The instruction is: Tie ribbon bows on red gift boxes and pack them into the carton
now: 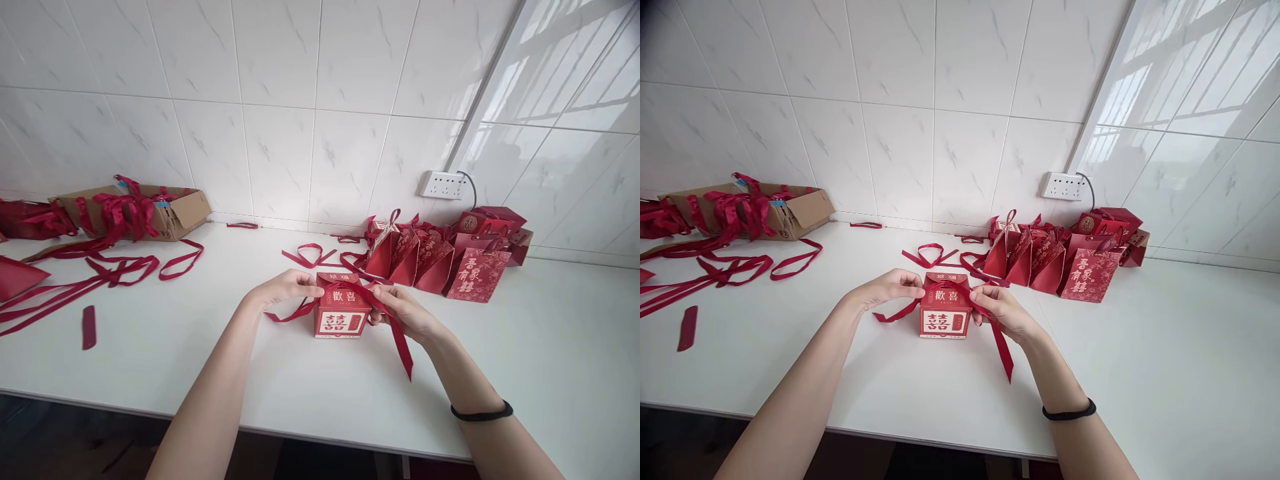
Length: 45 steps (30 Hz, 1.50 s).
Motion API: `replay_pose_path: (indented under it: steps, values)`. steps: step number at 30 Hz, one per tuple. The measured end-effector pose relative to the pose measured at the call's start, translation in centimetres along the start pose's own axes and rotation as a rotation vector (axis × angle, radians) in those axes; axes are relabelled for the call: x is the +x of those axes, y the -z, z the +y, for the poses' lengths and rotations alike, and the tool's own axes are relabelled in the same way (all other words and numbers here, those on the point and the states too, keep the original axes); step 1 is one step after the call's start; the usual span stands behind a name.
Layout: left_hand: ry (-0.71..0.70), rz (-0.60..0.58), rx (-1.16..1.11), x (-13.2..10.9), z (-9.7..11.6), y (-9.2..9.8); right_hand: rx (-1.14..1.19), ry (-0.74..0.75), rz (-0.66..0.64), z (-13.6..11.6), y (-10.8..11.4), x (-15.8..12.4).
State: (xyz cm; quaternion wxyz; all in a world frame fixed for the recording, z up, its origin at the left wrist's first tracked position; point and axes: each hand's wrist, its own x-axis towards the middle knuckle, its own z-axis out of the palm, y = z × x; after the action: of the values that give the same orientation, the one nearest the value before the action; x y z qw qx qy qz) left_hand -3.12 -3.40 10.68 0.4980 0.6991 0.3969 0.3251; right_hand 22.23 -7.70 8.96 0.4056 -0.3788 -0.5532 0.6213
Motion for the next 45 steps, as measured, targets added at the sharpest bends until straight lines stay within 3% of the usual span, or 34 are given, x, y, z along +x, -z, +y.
replay_pose_path:
  steps: [2, 11, 16, 20, 31, 35, 40, 45]
  values:
    - [0.012, -0.065, 0.028, 0.0, 0.2, -0.1, -0.002, -0.002, 0.0, 0.0, 0.0, 0.1]
    - [-0.022, -0.021, 0.073, 0.4, -0.1, -1.1, 0.067, 0.011, 0.017, 0.1, 0.0, 0.1]
    - [-0.03, 0.05, 0.022, 0.3, 0.3, -1.4, 0.139, 0.015, 0.1, 0.0, -0.3, 0.1]
    - [-0.002, 0.024, 0.034, 0.2, 0.5, -1.3, 0.184, -0.008, 0.181, 0.1, 0.1, 0.4]
    - [0.047, -0.145, -0.116, 1.1, -1.9, -0.4, -0.078, -0.066, 0.157, 0.6, 3.0, 0.5]
    - [0.042, -0.153, -0.133, 1.2, -1.8, -0.6, -0.226, -0.079, 0.068, 0.2, 3.4, 0.2]
    - [0.038, -0.119, -0.088, 0.9, -1.0, -0.8, -0.365, 0.024, 0.03, -1.1, 3.0, -0.8]
    - [0.062, -0.129, -0.105, 0.5, -0.5, -0.7, -0.366, 0.202, 0.089, -3.1, 0.7, 0.1]
